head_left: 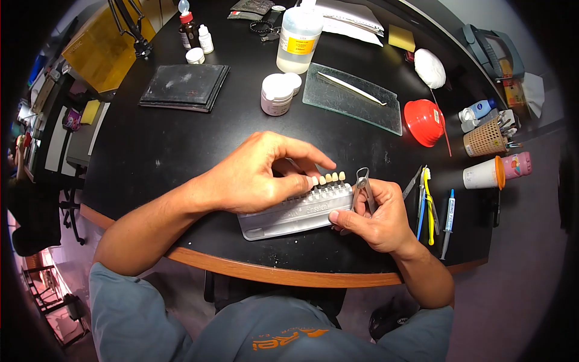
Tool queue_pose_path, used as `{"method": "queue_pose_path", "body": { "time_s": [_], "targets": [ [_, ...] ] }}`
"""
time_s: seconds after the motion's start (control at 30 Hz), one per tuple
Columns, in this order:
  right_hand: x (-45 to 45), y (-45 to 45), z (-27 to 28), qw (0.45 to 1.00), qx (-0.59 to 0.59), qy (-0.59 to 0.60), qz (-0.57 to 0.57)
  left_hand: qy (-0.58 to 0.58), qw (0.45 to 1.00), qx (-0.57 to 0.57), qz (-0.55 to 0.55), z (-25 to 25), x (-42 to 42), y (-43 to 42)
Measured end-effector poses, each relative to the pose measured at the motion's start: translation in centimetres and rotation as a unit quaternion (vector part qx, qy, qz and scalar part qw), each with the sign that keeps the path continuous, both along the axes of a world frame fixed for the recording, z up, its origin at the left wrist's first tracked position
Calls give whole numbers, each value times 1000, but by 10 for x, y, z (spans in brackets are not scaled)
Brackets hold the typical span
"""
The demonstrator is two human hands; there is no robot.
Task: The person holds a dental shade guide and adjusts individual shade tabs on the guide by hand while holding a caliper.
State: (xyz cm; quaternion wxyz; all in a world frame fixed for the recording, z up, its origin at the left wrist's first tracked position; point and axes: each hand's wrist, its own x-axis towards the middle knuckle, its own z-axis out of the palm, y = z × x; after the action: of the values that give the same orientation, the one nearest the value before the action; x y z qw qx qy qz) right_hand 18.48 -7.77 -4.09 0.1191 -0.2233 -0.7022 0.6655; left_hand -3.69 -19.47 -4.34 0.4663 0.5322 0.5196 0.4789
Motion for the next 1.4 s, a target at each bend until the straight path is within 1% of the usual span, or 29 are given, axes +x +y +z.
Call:
{"method": "queue_pose_path", "body": {
  "time_s": [0.2, 0.33, 0.4, 0.7, 0.8, 1.1, 1.3, 1.4],
  "targets": [
    [0, 0, 1, 1000, 0, -7, 2, 68, 997, 7, -21, 2, -1, -1],
    [1, 1, -2, 1000, 9, -12, 2, 91, 995, 22, -27, 0, -2, -1],
    [0, -1, -1, 1000, 0, -7, -4, 94, 995, 36, -29, -2, -2, -1],
    [2, 0, -4, 1000, 27, -14, 7, 82, 995, 50, -36, -3, 0, -1],
    [1, -2, -1, 1000, 4, -14, 2, 89, 994, 54, -36, -3, 1, -2],
    [0, -2, -1, 1000, 17, -10, 5, 82, 994, 57, -38, -5, 1, -2],
    [4, 2, -9, 998, 53, -10, 24, 95, 992, 61, -49, -3, -1, -1],
    [1, 0, -3, 999, 47, -13, 8, 93, 991, 85, -34, -3, -1, -1]
  ]
}}
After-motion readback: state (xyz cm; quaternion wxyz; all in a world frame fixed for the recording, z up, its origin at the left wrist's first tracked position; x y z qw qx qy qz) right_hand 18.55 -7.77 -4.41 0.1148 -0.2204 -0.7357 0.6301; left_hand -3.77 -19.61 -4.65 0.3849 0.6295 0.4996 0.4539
